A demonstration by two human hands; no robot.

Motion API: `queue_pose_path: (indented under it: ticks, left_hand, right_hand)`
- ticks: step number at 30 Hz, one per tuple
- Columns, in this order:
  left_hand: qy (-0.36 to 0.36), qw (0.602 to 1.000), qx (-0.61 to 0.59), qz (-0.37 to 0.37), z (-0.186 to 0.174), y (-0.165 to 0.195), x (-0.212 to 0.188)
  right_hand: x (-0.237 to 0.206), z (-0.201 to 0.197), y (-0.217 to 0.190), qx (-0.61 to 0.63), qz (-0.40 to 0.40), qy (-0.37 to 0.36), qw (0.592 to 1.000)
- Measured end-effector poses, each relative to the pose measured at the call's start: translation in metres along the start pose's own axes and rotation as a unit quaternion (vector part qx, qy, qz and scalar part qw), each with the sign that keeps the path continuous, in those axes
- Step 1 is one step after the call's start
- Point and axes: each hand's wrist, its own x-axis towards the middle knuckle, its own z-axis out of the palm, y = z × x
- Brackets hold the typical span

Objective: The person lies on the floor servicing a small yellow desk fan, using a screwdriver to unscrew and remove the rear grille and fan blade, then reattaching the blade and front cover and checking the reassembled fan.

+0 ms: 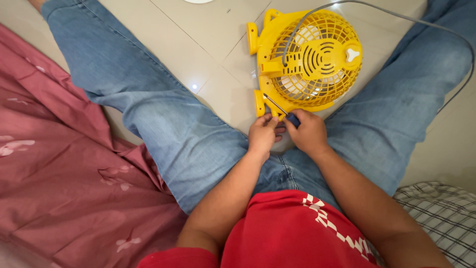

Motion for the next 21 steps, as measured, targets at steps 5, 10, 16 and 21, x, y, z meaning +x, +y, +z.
queue_pose_path:
  ticks: [5,10,16,21]
  left_hand:
    - [0.006,1.0,0.012,0.005,0.0,-0.002,0.003]
    - [0.006,0.999,0.022,0.025,0.001,-0.006,0.007]
    - [-0.028,0.999,0.007,0.034,-0.004,-0.004,0.004]
    - [-0.09,0.996,0.006,0.028,0.0,0.005,0.0]
  right_hand:
    - [0.002,-0.004,-0.01,-0.012,0.1,0.002,0.995]
    - [0.002,-0.006,-0.004,-0.026,0.1,-0.013,0.995]
    - [-0.015,-0.009,0.016,0.1,0.063,0.01,0.993]
    - [-0.035,-0.024,0.024,0.262,0.147,-0.01,0.954]
